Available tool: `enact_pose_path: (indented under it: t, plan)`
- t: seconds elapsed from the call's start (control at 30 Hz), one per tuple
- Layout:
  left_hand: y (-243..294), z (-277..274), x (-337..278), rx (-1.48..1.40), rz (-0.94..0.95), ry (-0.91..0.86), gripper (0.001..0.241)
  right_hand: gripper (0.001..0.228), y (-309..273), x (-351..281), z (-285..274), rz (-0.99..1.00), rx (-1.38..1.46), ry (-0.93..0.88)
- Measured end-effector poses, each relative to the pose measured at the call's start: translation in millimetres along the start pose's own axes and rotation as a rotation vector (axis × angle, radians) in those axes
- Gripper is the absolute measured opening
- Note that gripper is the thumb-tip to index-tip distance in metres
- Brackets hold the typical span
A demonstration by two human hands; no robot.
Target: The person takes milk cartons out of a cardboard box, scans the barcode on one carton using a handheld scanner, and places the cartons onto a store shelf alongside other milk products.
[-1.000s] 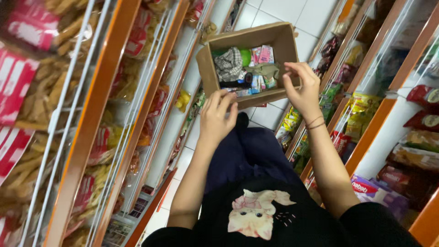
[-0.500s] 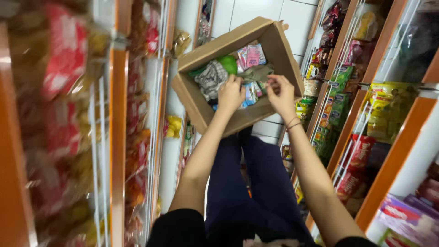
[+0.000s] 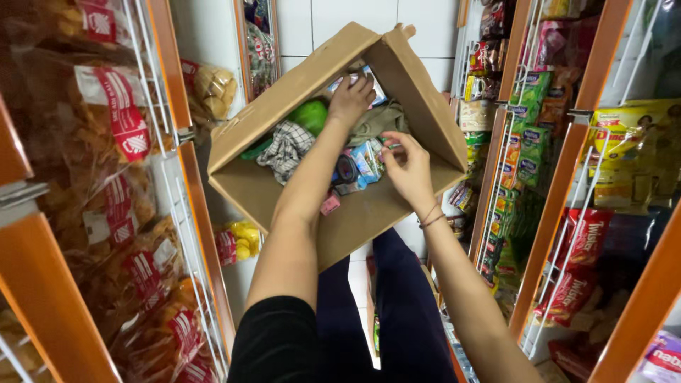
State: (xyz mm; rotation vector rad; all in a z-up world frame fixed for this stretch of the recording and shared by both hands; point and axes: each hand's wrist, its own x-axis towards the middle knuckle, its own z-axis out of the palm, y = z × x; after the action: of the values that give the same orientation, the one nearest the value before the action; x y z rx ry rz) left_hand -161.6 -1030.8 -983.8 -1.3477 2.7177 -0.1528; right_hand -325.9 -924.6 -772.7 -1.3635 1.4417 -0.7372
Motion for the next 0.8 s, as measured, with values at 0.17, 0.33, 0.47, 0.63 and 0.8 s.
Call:
enact_pose_path:
  t: [0.17, 0.33, 0.47, 0.63, 0.8]
  plan:
    - [-19, -33, -15, -0.059, 0.062, 0.006, 0.026, 0.029, 8, 3, 0, 0.091, 0.073, 0.008]
    - [-15, -135, -61, -0.474, -0.486, 0.099, 0.04, 0.05, 21, 9, 4, 0.02, -0.064, 0.069]
    - [20, -219, -94, -1.006, -0.63, 0.172, 0.054, 0.048, 21, 10, 8, 0.211, 0.399, -0.044]
    - [42, -233, -104, -1.45, -0.742, 0.234, 0.037, 0.04, -3, -13, -7, 0.199, 0.807, 0.014]
    - [33, -150, -50, -0.843, -0.798, -0.016, 0.05, 0.046, -34, -51, -43, 0.272, 0.864, 0.05]
